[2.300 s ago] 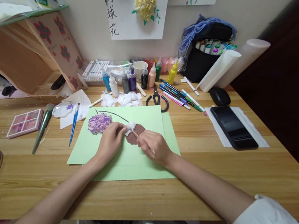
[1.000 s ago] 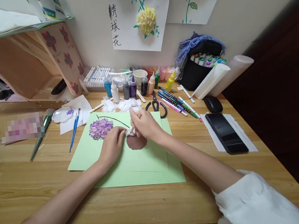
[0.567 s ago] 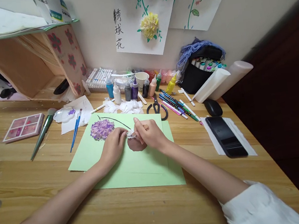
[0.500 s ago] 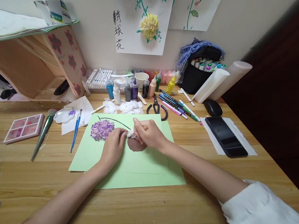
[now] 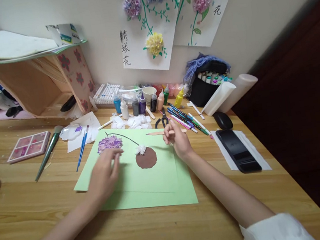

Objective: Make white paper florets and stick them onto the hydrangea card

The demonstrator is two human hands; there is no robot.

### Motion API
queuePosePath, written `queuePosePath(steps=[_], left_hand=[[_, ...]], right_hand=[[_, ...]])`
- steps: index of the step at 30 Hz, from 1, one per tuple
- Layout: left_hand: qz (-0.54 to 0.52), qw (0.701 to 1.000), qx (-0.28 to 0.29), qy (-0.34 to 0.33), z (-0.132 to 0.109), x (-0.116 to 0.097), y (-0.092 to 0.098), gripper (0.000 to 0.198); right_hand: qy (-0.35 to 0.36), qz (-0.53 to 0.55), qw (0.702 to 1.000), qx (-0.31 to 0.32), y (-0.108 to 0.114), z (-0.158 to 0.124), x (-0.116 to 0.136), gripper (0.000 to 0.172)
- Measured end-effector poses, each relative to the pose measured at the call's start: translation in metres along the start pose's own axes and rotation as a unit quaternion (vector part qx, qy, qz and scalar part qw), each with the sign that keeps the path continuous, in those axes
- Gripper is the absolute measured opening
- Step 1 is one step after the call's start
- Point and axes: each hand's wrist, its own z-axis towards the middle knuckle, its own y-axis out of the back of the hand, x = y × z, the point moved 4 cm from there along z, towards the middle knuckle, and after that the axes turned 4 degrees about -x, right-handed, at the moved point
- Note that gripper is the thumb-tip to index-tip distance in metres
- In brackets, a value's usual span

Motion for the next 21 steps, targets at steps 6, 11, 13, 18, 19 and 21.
queuePosePath(steps=[6,11,13,18,19,21], left_hand=[[0.058,0.977,-0.045,0.202,-0.029,0.089,0.045,0.041],[-0.046,0.961,-0.013,0.272,-0.030,0.112,0.046,0.057],[-0.097,0.959,-0.009,0.267,-0.023,0.114,0.050,0.062],[-0.081,0.966,-0.001,0.244,-0.012,0.127,0.069,0.054],[-0.074,0.966,-0.002,0.246,-0.013,0.130,0.072,0.053],[-0.068,0.968,-0.002,0.242,-0.014,0.135,0.074,0.051]], right_hand=[[-0.066,0.079,0.993,0.055,0.015,-0.015,-0.036,0.037],[-0.059,0.118,0.990,0.041,0.001,-0.029,-0.041,0.039],[-0.052,0.103,0.992,0.049,-0.002,-0.037,-0.038,0.040],[0.081,-0.123,0.981,0.123,-0.005,-0.042,-0.017,0.028],[0.114,-0.181,0.969,0.125,-0.005,-0.037,-0.013,0.021],[0.182,-0.286,0.933,0.121,-0.009,-0.021,-0.008,0.011]])
